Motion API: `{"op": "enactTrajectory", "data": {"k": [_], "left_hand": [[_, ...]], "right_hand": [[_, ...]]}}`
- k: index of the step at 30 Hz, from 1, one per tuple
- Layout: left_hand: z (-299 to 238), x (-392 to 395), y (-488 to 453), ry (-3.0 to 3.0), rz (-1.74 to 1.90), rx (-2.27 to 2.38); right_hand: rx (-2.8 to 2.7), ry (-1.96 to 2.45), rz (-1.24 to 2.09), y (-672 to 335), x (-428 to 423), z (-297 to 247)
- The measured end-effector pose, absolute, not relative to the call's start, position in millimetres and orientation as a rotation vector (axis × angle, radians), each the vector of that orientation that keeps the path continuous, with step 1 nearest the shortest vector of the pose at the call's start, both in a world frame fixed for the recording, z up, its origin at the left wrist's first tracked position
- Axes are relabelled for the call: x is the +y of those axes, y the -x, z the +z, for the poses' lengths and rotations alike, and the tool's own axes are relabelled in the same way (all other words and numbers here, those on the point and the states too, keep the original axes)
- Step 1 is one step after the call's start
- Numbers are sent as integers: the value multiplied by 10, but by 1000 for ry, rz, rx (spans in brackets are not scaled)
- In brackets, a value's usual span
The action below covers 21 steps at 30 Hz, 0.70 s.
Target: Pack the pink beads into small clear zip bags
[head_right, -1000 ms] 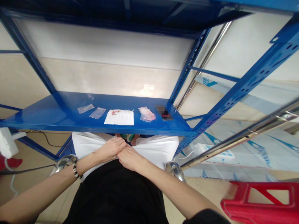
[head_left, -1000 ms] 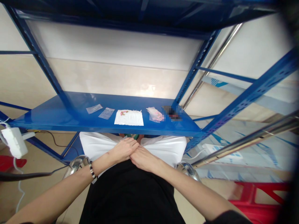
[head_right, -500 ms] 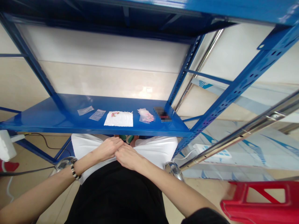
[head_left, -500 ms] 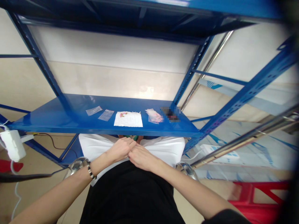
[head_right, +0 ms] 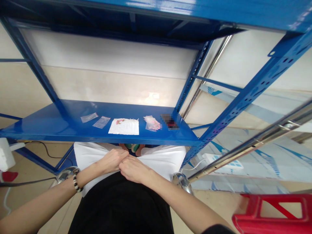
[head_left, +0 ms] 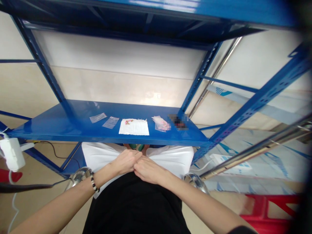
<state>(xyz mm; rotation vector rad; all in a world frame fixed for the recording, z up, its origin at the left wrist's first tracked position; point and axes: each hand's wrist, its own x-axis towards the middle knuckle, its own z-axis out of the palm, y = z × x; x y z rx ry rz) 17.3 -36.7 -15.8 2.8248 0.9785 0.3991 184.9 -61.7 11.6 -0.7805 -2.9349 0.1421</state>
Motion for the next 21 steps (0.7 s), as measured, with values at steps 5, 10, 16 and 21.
{"op": "enactTrajectory", "data": {"k": [5, 10, 16, 21], "left_hand": [[-140, -416, -115, -2836, 309, 1010], [-110, -311, -146, -2872, 240, 1003], [-30, -250, -156, -2870, 256, 1012], [-50, -280, -146, -2817, 229, 1032]], "right_hand": [[-2954, 795, 181, -1844, -650, 53], [-2950, 794, 231, -1874, -537, 5], [-2956, 750, 204, -1869, -428, 35], [-2955, 748, 242, -1879, -436, -22]]}}
